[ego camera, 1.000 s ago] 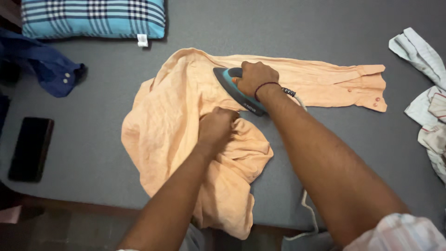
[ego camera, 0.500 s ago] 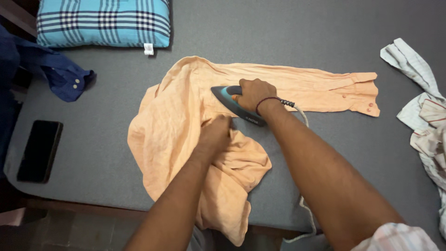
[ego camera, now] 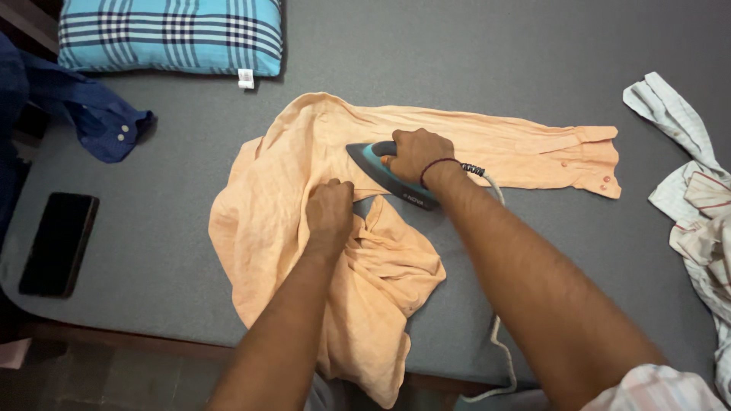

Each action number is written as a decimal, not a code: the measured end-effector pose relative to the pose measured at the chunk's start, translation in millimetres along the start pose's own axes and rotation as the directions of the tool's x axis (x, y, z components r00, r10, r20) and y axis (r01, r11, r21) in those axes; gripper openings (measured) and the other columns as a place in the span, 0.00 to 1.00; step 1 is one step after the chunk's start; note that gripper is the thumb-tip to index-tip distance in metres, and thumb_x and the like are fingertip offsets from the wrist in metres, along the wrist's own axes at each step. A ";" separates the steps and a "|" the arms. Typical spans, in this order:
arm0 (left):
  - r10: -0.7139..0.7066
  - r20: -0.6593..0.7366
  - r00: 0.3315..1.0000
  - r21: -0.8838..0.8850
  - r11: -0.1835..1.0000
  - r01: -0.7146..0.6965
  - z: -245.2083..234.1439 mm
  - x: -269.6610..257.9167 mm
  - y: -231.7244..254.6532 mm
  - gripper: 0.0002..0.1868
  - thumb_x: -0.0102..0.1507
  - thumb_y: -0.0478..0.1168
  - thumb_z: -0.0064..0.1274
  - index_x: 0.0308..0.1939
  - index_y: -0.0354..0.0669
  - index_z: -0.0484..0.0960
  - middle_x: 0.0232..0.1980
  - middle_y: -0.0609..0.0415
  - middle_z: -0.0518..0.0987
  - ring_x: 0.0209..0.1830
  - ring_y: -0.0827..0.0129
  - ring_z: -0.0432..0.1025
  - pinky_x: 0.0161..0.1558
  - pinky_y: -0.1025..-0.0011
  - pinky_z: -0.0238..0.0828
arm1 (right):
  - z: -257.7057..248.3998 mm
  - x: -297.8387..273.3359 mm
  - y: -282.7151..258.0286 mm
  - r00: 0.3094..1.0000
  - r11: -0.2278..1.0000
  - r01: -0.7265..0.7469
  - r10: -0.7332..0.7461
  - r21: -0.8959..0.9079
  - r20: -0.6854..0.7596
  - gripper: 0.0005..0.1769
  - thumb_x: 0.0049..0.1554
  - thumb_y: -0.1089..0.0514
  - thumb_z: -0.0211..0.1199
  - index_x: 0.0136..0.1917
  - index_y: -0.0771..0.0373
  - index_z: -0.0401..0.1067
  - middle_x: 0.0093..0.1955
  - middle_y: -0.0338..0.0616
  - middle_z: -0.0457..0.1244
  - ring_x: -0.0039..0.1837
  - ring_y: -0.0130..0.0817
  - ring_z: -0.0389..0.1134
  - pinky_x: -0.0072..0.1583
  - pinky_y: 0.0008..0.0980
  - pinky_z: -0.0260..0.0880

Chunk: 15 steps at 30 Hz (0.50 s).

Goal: The person irons a peach-colored shirt on a bed using a blue electric iron. They smooth the fabric with their hands, move the iron back and forth across the shirt, and adjust the garment's position to iron different sections. The person also lifts and stretches the shirt to remove wrinkles.

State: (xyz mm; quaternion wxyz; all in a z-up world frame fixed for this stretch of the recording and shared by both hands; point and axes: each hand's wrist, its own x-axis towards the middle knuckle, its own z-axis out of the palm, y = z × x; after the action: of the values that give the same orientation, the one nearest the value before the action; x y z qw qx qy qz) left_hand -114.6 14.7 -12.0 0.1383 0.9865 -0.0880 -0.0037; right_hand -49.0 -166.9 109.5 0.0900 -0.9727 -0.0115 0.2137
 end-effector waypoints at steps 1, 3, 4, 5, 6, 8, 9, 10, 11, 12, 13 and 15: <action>-0.024 0.009 1.000 0.007 1.000 0.024 -2.4 1.2 1.3 0.07 0.59 0.31 0.52 0.38 0.47 0.83 0.45 0.50 0.80 0.47 0.53 0.77 0.44 0.58 0.77 | 0.4 0.7 -0.4 1.000 1.000 0.010 -0.010 0.000 -0.003 0.28 0.55 0.36 0.62 0.61 0.55 0.74 0.57 0.55 0.69 0.61 0.53 0.70 0.60 0.52 0.70; -0.070 0.028 0.997 0.021 0.997 0.070 -9.1 3.8 6.0 0.08 0.58 0.30 0.53 0.37 0.47 0.84 0.46 0.50 0.81 0.48 0.53 0.77 0.43 0.59 0.77 | 2.6 1.1 -1.6 1.000 1.000 0.026 -0.026 0.000 -0.008 0.29 0.55 0.36 0.62 0.60 0.57 0.74 0.57 0.56 0.69 0.61 0.54 0.70 0.60 0.51 0.71; -0.058 0.058 0.997 0.041 0.998 0.055 -13.2 5.3 8.5 0.07 0.58 0.31 0.53 0.38 0.47 0.84 0.46 0.51 0.81 0.49 0.54 0.76 0.46 0.59 0.75 | 3.6 0.3 -1.4 0.999 0.999 0.033 -0.033 0.001 -0.017 0.29 0.56 0.36 0.62 0.60 0.57 0.75 0.56 0.56 0.69 0.60 0.54 0.71 0.60 0.51 0.71; -0.048 0.092 0.995 0.063 0.997 0.042 -18.1 5.2 9.4 0.07 0.59 0.32 0.53 0.38 0.47 0.84 0.47 0.51 0.80 0.51 0.54 0.76 0.49 0.59 0.74 | 5.9 -1.9 -2.3 0.999 0.999 0.042 -0.042 0.004 -0.023 0.29 0.56 0.36 0.62 0.60 0.58 0.75 0.56 0.56 0.70 0.60 0.54 0.71 0.59 0.51 0.71; -0.038 0.126 0.991 0.084 0.996 0.028 -22.3 5.7 10.7 0.06 0.60 0.33 0.53 0.39 0.47 0.83 0.47 0.52 0.80 0.53 0.55 0.75 0.52 0.60 0.73 | 8.1 -4.7 -3.8 0.998 0.999 0.051 -0.050 0.007 -0.029 0.29 0.56 0.36 0.62 0.59 0.58 0.75 0.55 0.57 0.70 0.59 0.54 0.71 0.59 0.51 0.72; -0.034 0.098 0.995 0.058 0.998 0.029 -26.0 12.6 13.2 0.13 0.60 0.32 0.53 0.49 0.44 0.80 0.54 0.50 0.79 0.60 0.54 0.71 0.57 0.60 0.70 | 9.9 -9.9 -7.8 0.997 0.997 0.072 -0.072 0.003 -0.037 0.28 0.56 0.36 0.62 0.59 0.58 0.75 0.55 0.57 0.70 0.58 0.55 0.71 0.58 0.51 0.72; -0.033 0.083 0.996 0.040 0.999 0.029 -23.7 15.4 14.6 0.17 0.61 0.31 0.53 0.54 0.43 0.79 0.58 0.50 0.78 0.63 0.54 0.70 0.60 0.60 0.68 | 9.7 -12.5 -9.1 0.996 0.997 0.080 -0.081 -0.005 -0.041 0.28 0.55 0.36 0.62 0.59 0.58 0.75 0.54 0.57 0.70 0.58 0.55 0.72 0.57 0.51 0.72; -0.016 0.010 1.000 0.017 1.000 0.016 -19.5 16.7 12.9 0.23 0.60 0.32 0.54 0.60 0.42 0.75 0.62 0.49 0.76 0.66 0.53 0.66 0.62 0.57 0.65 | 10.6 -14.9 -12.5 0.997 0.998 0.065 -0.064 0.013 -0.048 0.28 0.55 0.36 0.63 0.58 0.58 0.75 0.54 0.57 0.70 0.57 0.55 0.72 0.57 0.51 0.72; -0.001 -0.063 0.998 -0.012 1.000 0.001 -11.9 17.9 12.4 0.28 0.59 0.34 0.55 0.65 0.41 0.71 0.66 0.48 0.73 0.70 0.52 0.63 0.65 0.53 0.61 | 11.6 -17.8 -13.7 0.998 0.999 0.046 -0.045 0.024 -0.054 0.27 0.55 0.36 0.63 0.58 0.58 0.75 0.54 0.57 0.70 0.57 0.55 0.72 0.57 0.52 0.72; 0.010 -0.136 0.991 -0.041 0.999 -0.016 -3.0 19.8 11.2 0.35 0.59 0.35 0.56 0.71 0.40 0.67 0.70 0.47 0.71 0.73 0.51 0.59 0.67 0.50 0.58 | 11.9 -19.9 -13.7 0.998 0.999 0.028 -0.026 0.036 -0.059 0.27 0.56 0.36 0.63 0.58 0.57 0.76 0.53 0.57 0.70 0.57 0.55 0.72 0.57 0.52 0.72; -0.004 -0.108 0.994 -0.005 1.000 0.003 5.7 21.8 8.1 0.36 0.61 0.36 0.56 0.73 0.41 0.64 0.72 0.48 0.69 0.75 0.51 0.57 0.68 0.46 0.55 | 12.6 -21.4 -13.6 0.998 0.999 -0.001 0.004 0.050 -0.064 0.27 0.56 0.36 0.63 0.58 0.58 0.75 0.53 0.57 0.70 0.57 0.56 0.72 0.57 0.52 0.72; -0.034 -0.054 0.998 0.074 0.996 0.038 16.7 26.6 3.1 0.38 0.67 0.38 0.55 0.79 0.42 0.57 0.76 0.51 0.64 0.80 0.51 0.52 0.71 0.38 0.48 | 15.0 -23.6 -13.6 0.996 0.995 -0.054 0.060 0.082 -0.073 0.27 0.56 0.37 0.63 0.58 0.58 0.75 0.53 0.58 0.70 0.57 0.56 0.72 0.57 0.52 0.72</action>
State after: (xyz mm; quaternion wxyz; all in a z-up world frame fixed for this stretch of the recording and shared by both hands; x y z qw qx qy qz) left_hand -89.5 2.6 -26.8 0.1031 0.9922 -0.0665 0.0230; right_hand -76.5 -152.4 108.3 0.1233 -0.9756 0.0281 0.1795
